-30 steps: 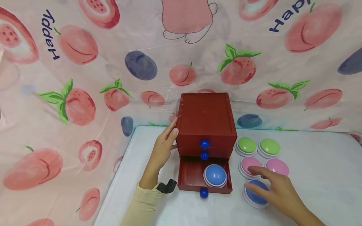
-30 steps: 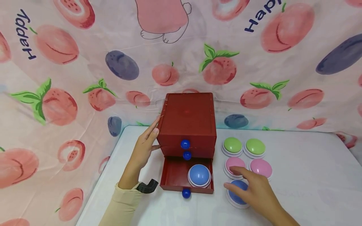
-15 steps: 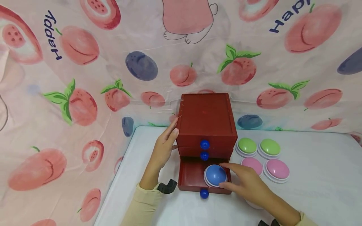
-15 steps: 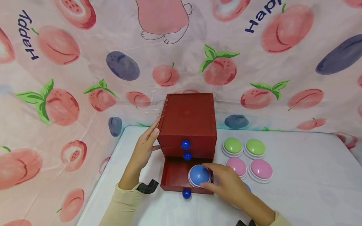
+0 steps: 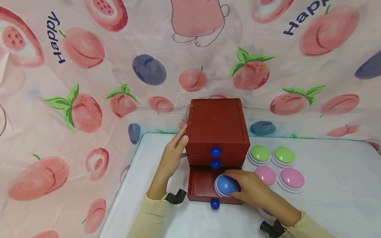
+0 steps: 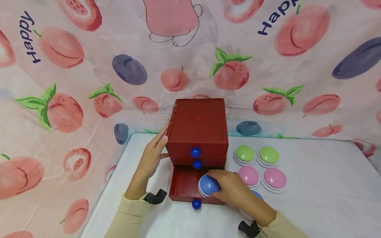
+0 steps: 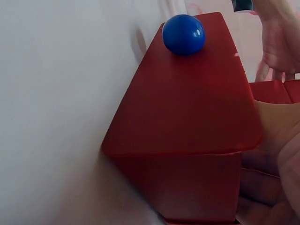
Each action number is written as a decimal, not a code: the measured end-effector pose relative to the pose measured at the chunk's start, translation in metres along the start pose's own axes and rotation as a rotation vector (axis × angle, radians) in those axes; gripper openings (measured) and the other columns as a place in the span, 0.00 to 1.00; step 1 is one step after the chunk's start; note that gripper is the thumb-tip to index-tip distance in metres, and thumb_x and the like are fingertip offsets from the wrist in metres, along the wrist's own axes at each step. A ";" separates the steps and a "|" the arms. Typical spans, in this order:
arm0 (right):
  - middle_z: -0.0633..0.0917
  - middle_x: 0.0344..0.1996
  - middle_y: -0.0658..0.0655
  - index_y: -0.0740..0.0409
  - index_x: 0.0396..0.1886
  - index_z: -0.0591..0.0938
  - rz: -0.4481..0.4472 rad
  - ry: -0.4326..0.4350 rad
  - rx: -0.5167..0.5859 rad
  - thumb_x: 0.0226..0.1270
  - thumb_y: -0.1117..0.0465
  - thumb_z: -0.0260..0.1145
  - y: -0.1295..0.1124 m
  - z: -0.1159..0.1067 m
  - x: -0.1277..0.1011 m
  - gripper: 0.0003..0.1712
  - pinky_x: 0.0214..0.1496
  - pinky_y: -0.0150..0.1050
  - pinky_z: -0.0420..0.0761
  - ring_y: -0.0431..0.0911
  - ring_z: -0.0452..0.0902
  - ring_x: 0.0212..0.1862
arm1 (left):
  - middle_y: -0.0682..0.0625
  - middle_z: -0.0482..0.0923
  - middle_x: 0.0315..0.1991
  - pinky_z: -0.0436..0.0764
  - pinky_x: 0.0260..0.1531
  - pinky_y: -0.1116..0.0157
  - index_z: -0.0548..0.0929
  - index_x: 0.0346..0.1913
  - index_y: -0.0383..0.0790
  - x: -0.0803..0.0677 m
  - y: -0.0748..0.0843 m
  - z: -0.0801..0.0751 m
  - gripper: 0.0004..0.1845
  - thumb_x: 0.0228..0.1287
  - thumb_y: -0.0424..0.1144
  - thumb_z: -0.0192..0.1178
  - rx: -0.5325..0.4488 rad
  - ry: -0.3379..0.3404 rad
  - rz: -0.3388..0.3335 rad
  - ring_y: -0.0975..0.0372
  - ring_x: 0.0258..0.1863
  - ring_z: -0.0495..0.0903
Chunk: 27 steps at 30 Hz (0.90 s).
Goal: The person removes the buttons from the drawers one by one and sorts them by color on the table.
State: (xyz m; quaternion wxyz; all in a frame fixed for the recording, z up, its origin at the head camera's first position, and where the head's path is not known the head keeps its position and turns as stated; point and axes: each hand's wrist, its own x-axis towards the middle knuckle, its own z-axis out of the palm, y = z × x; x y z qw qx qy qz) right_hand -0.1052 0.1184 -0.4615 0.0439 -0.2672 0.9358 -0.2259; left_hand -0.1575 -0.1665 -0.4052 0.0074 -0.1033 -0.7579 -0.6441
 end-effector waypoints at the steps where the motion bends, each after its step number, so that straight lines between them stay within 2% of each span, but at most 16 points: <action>1: 0.86 0.58 0.54 0.56 0.63 0.82 -0.009 0.001 -0.009 0.47 0.53 0.85 0.000 0.000 0.001 0.40 0.58 0.52 0.85 0.53 0.83 0.59 | 0.57 0.61 0.78 0.85 0.52 0.46 0.63 0.78 0.67 0.000 0.000 0.000 0.27 0.79 0.56 0.49 0.000 0.000 -0.001 0.53 0.72 0.71; 6: 0.86 0.58 0.56 0.57 0.62 0.83 -0.043 0.001 -0.052 0.46 0.52 0.86 0.002 0.003 0.006 0.41 0.59 0.56 0.84 0.55 0.82 0.61 | 0.58 0.61 0.78 0.85 0.52 0.46 0.63 0.78 0.66 0.001 -0.001 0.000 0.28 0.80 0.56 0.49 -0.003 -0.003 0.003 0.52 0.72 0.71; 11: 0.86 0.56 0.55 0.55 0.61 0.84 -0.032 0.001 -0.077 0.44 0.52 0.86 0.002 0.005 0.008 0.41 0.59 0.60 0.82 0.55 0.81 0.61 | 0.58 0.61 0.78 0.85 0.52 0.47 0.63 0.78 0.66 0.001 -0.002 -0.001 0.28 0.79 0.57 0.49 0.003 -0.004 0.001 0.53 0.72 0.72; 18: 0.86 0.56 0.54 0.54 0.62 0.83 0.003 -0.011 -0.105 0.44 0.51 0.86 0.001 0.007 0.010 0.41 0.58 0.61 0.81 0.54 0.81 0.61 | 0.58 0.61 0.78 0.85 0.52 0.46 0.62 0.79 0.65 0.001 -0.003 -0.001 0.29 0.79 0.57 0.49 0.014 -0.003 0.001 0.53 0.72 0.72; 27: 0.88 0.52 0.53 0.52 0.58 0.85 -0.034 0.025 -0.192 0.44 0.45 0.86 0.000 0.009 0.010 0.40 0.59 0.61 0.80 0.52 0.83 0.57 | 0.58 0.61 0.78 0.85 0.53 0.46 0.62 0.78 0.66 0.001 -0.001 -0.001 0.28 0.79 0.57 0.49 0.009 -0.005 0.004 0.53 0.72 0.71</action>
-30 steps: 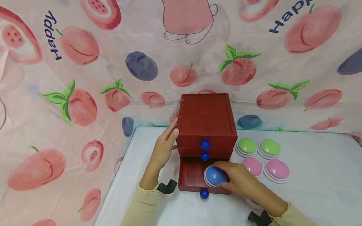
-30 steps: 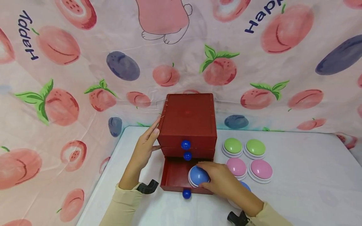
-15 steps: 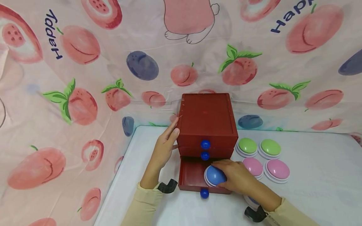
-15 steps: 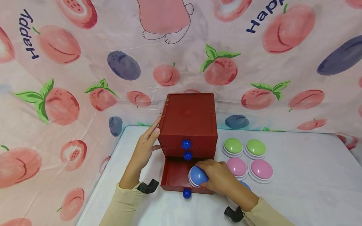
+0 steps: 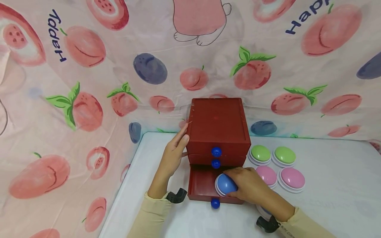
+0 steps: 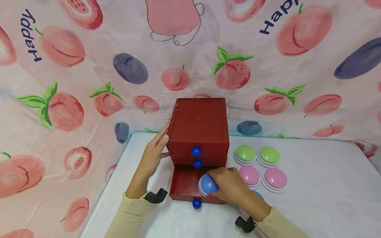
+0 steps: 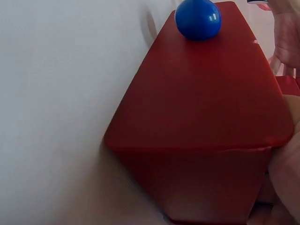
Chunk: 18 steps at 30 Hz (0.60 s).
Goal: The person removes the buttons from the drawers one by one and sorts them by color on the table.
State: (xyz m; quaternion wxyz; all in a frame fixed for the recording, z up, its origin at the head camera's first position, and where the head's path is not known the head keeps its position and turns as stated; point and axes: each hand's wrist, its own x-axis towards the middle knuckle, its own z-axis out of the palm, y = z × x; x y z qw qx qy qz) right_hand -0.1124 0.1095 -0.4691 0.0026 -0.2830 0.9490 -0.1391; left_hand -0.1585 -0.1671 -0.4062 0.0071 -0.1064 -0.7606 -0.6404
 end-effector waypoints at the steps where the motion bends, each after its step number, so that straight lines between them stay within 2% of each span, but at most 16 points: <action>1: 0.89 0.51 0.53 0.52 0.58 0.85 -0.004 0.005 -0.008 0.44 0.45 0.86 0.000 0.000 0.000 0.39 0.60 0.62 0.80 0.52 0.83 0.57 | 0.58 0.61 0.78 0.85 0.53 0.46 0.62 0.78 0.67 0.000 0.000 0.000 0.28 0.79 0.57 0.49 0.000 0.000 0.000 0.53 0.72 0.71; 6: 0.89 0.50 0.50 0.50 0.58 0.85 -0.031 0.029 -0.002 0.42 0.44 0.86 -0.001 -0.001 0.002 0.40 0.59 0.63 0.80 0.50 0.84 0.55 | 0.58 0.61 0.78 0.85 0.53 0.46 0.61 0.79 0.64 0.000 0.000 0.001 0.29 0.79 0.57 0.49 -0.002 0.001 -0.002 0.53 0.72 0.71; 13: 0.90 0.46 0.46 0.48 0.54 0.85 -0.070 0.112 0.076 0.41 0.41 0.86 0.000 -0.009 0.003 0.38 0.50 0.48 0.88 0.44 0.86 0.46 | 0.55 0.61 0.79 0.85 0.54 0.46 0.61 0.80 0.61 -0.001 0.000 0.001 0.30 0.80 0.55 0.49 -0.013 0.000 -0.003 0.50 0.72 0.71; 18: 0.90 0.48 0.48 0.50 0.57 0.85 -0.069 0.107 0.124 0.43 0.41 0.84 -0.001 -0.014 -0.001 0.40 0.47 0.46 0.89 0.44 0.86 0.46 | 0.56 0.62 0.78 0.85 0.53 0.46 0.62 0.80 0.60 -0.001 0.002 0.000 0.30 0.80 0.56 0.49 0.002 0.003 -0.004 0.51 0.72 0.72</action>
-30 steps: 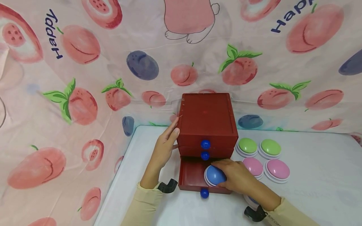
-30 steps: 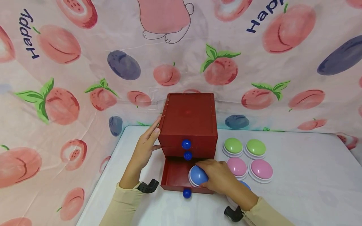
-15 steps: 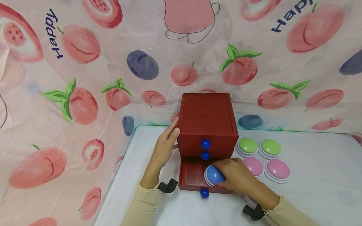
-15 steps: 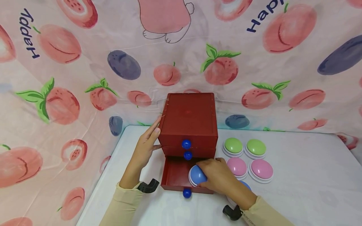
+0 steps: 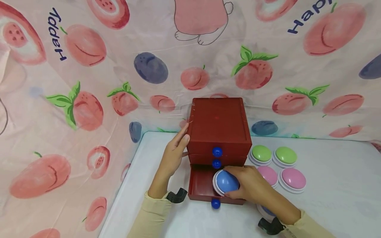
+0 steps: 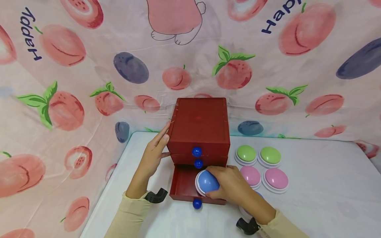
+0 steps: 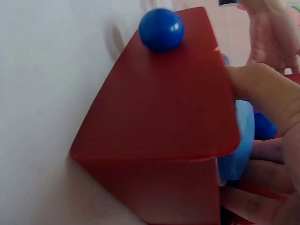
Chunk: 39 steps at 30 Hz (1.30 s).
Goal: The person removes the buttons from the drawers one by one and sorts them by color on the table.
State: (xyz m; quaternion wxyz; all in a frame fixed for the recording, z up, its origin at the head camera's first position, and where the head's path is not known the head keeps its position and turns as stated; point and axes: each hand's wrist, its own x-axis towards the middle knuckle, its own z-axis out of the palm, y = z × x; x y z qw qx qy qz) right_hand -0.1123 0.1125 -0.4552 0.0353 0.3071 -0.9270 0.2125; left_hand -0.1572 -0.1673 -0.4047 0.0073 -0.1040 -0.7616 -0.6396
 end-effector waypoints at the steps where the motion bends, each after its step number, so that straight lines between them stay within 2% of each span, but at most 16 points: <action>1: 0.90 0.49 0.49 0.50 0.58 0.84 0.010 -0.004 0.008 0.43 0.41 0.84 -0.001 -0.001 -0.001 0.41 0.47 0.46 0.89 0.44 0.87 0.47 | 0.56 0.62 0.78 0.85 0.52 0.46 0.61 0.80 0.60 0.000 0.000 0.000 0.30 0.80 0.56 0.49 0.001 -0.001 0.001 0.51 0.72 0.72; 6: 0.87 0.54 0.54 0.53 0.62 0.83 0.065 -0.027 0.055 0.43 0.40 0.84 -0.007 -0.009 -0.005 0.45 0.47 0.49 0.89 0.50 0.85 0.52 | 0.56 0.62 0.78 0.86 0.52 0.47 0.63 0.79 0.64 -0.001 0.000 -0.001 0.28 0.80 0.56 0.49 0.001 0.007 -0.005 0.52 0.71 0.72; 13: 0.84 0.52 0.54 0.50 0.61 0.80 0.121 -0.033 0.139 0.42 0.42 0.85 -0.011 -0.018 -0.010 0.44 0.45 0.49 0.89 0.49 0.80 0.52 | 0.57 0.62 0.78 0.85 0.53 0.46 0.63 0.78 0.67 -0.001 0.000 -0.003 0.27 0.79 0.56 0.49 0.004 0.017 -0.008 0.52 0.72 0.72; 20: 0.84 0.54 0.49 0.49 0.58 0.80 0.057 0.080 0.135 0.38 0.46 0.88 -0.005 -0.027 -0.021 0.44 0.49 0.51 0.88 0.48 0.78 0.55 | 0.57 0.61 0.78 0.85 0.54 0.46 0.62 0.79 0.65 0.000 -0.001 -0.001 0.28 0.79 0.56 0.49 -0.012 0.004 -0.011 0.52 0.72 0.71; 25: 0.82 0.56 0.50 0.46 0.58 0.79 0.104 0.114 0.186 0.38 0.46 0.88 0.002 -0.038 -0.034 0.44 0.48 0.56 0.88 0.52 0.78 0.58 | 0.57 0.61 0.78 0.85 0.54 0.46 0.62 0.79 0.63 0.001 0.000 0.000 0.29 0.79 0.57 0.50 -0.011 0.003 -0.014 0.52 0.72 0.71; 30: 0.81 0.57 0.53 0.45 0.59 0.78 0.205 0.092 0.203 0.39 0.44 0.87 0.010 -0.050 -0.049 0.45 0.42 0.53 0.90 0.53 0.79 0.56 | 0.57 0.61 0.78 0.85 0.53 0.46 0.63 0.78 0.65 0.001 -0.002 -0.001 0.28 0.79 0.57 0.49 -0.005 0.005 -0.013 0.52 0.72 0.71; 34: 0.80 0.57 0.53 0.46 0.60 0.77 0.256 0.100 0.202 0.41 0.41 0.87 0.022 -0.060 -0.067 0.45 0.42 0.52 0.90 0.54 0.79 0.54 | 0.58 0.61 0.78 0.85 0.54 0.46 0.63 0.78 0.66 0.000 -0.003 -0.001 0.28 0.79 0.57 0.49 0.000 0.002 -0.015 0.53 0.73 0.70; 39: 0.79 0.57 0.54 0.45 0.61 0.77 0.307 0.117 0.162 0.40 0.40 0.87 0.042 -0.069 -0.091 0.46 0.41 0.38 0.88 0.55 0.80 0.52 | 0.59 0.60 0.78 0.84 0.54 0.46 0.63 0.79 0.64 0.000 -0.001 0.000 0.28 0.79 0.56 0.50 -0.007 0.008 -0.008 0.54 0.74 0.69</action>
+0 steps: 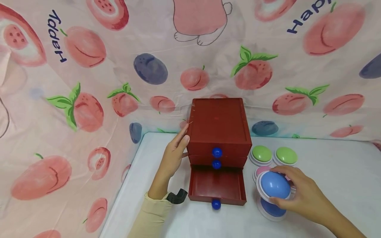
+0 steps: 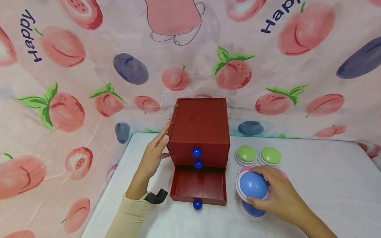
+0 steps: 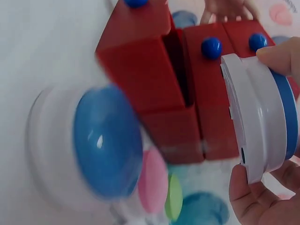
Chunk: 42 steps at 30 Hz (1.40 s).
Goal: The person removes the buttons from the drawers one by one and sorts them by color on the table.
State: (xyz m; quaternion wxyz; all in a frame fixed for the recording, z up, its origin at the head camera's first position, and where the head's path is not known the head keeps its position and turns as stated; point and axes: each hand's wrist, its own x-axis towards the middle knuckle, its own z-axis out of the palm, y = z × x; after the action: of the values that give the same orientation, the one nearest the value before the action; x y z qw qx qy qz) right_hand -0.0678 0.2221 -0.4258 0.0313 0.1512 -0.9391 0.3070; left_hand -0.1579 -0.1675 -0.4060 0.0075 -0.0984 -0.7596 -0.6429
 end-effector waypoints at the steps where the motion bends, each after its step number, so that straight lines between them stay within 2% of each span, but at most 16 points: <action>1: 0.80 0.57 0.54 0.46 0.61 0.77 0.008 0.003 -0.009 0.40 0.41 0.87 0.006 -0.002 -0.003 0.47 0.41 0.34 0.86 0.55 0.80 0.52 | 0.59 0.60 0.78 0.84 0.54 0.46 0.63 0.79 0.63 0.000 0.000 0.000 0.28 0.79 0.56 0.50 -0.001 0.001 0.001 0.54 0.74 0.68; 4: 0.80 0.58 0.56 0.45 0.62 0.77 0.042 0.007 -0.026 0.39 0.41 0.87 0.022 -0.007 -0.012 0.48 0.40 0.27 0.83 0.48 0.80 0.51 | 0.59 0.60 0.78 0.84 0.54 0.46 0.63 0.79 0.62 0.000 0.001 0.000 0.29 0.80 0.56 0.50 -0.003 0.005 0.004 0.54 0.73 0.69; 5: 0.80 0.58 0.56 0.46 0.62 0.77 0.052 0.013 -0.030 0.39 0.41 0.87 0.028 -0.008 -0.015 0.48 0.39 0.26 0.82 0.44 0.79 0.50 | 0.59 0.60 0.78 0.84 0.54 0.45 0.63 0.79 0.62 0.000 0.001 0.000 0.29 0.80 0.56 0.50 -0.005 0.005 0.003 0.54 0.73 0.69; 7: 0.80 0.58 0.58 0.47 0.62 0.76 0.082 0.010 -0.045 0.39 0.42 0.87 0.039 -0.010 -0.022 0.49 0.38 0.25 0.82 0.42 0.78 0.48 | 0.59 0.61 0.78 0.84 0.54 0.45 0.63 0.79 0.62 0.000 0.002 0.000 0.28 0.79 0.56 0.50 -0.008 0.007 0.001 0.53 0.73 0.70; 10: 0.78 0.59 0.64 0.53 0.65 0.74 0.169 -0.045 -0.074 0.42 0.39 0.85 0.052 -0.013 -0.032 0.52 0.39 0.39 0.88 0.47 0.80 0.47 | 0.59 0.61 0.78 0.85 0.54 0.46 0.63 0.78 0.64 -0.001 0.001 0.000 0.28 0.79 0.56 0.50 -0.009 0.006 -0.001 0.53 0.73 0.70; 11: 0.77 0.60 0.67 0.54 0.66 0.72 0.204 -0.074 -0.086 0.43 0.37 0.84 0.056 -0.014 -0.034 0.53 0.39 0.45 0.89 0.52 0.80 0.47 | 0.59 0.61 0.78 0.85 0.54 0.46 0.63 0.78 0.64 -0.001 0.001 0.000 0.28 0.79 0.56 0.50 -0.008 0.005 -0.002 0.54 0.73 0.70; 14: 0.74 0.60 0.72 0.58 0.68 0.69 0.284 -0.146 -0.117 0.45 0.33 0.81 0.067 -0.015 -0.041 0.56 0.39 0.59 0.87 0.60 0.79 0.45 | 0.60 0.61 0.78 0.85 0.54 0.46 0.63 0.78 0.65 0.000 0.001 0.000 0.28 0.79 0.56 0.50 -0.006 -0.001 0.003 0.54 0.72 0.70; 21: 0.74 0.54 0.75 0.63 0.70 0.65 0.410 -0.292 -0.107 0.51 0.35 0.79 0.093 -0.015 -0.051 0.58 0.39 0.58 0.88 0.59 0.79 0.43 | 0.59 0.61 0.78 0.85 0.54 0.46 0.62 0.79 0.62 0.001 0.001 0.000 0.29 0.80 0.55 0.49 -0.014 -0.006 0.012 0.53 0.73 0.70; 31: 0.79 0.53 0.69 0.64 0.70 0.66 0.439 -0.371 -0.077 0.52 0.34 0.77 0.106 -0.006 -0.056 0.57 0.44 0.59 0.87 0.56 0.78 0.46 | 0.59 0.60 0.78 0.84 0.53 0.45 0.61 0.80 0.60 0.001 0.000 0.000 0.30 0.80 0.56 0.49 -0.009 -0.009 0.015 0.53 0.73 0.70; 38: 0.79 0.55 0.72 0.65 0.70 0.68 0.483 -0.399 -0.081 0.41 0.29 0.80 0.104 0.005 -0.053 0.65 0.46 0.59 0.88 0.57 0.79 0.47 | 0.59 0.61 0.78 0.84 0.54 0.45 0.62 0.79 0.63 0.001 0.000 0.000 0.29 0.80 0.56 0.49 -0.017 -0.005 0.009 0.53 0.73 0.70; 42: 0.79 0.55 0.73 0.66 0.70 0.68 0.477 -0.404 -0.098 0.39 0.28 0.80 0.105 0.008 -0.053 0.67 0.48 0.61 0.87 0.56 0.79 0.46 | 0.58 0.61 0.78 0.84 0.54 0.46 0.62 0.79 0.62 0.000 0.000 0.001 0.29 0.80 0.54 0.49 -0.023 -0.009 0.012 0.53 0.73 0.70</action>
State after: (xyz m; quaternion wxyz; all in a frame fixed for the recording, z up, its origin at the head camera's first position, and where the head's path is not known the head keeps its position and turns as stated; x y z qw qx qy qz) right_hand -0.0489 0.3114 -0.4997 -0.2213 -0.0170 -0.9490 0.2238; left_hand -0.1579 -0.1666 -0.4057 0.0069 -0.1057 -0.7517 -0.6509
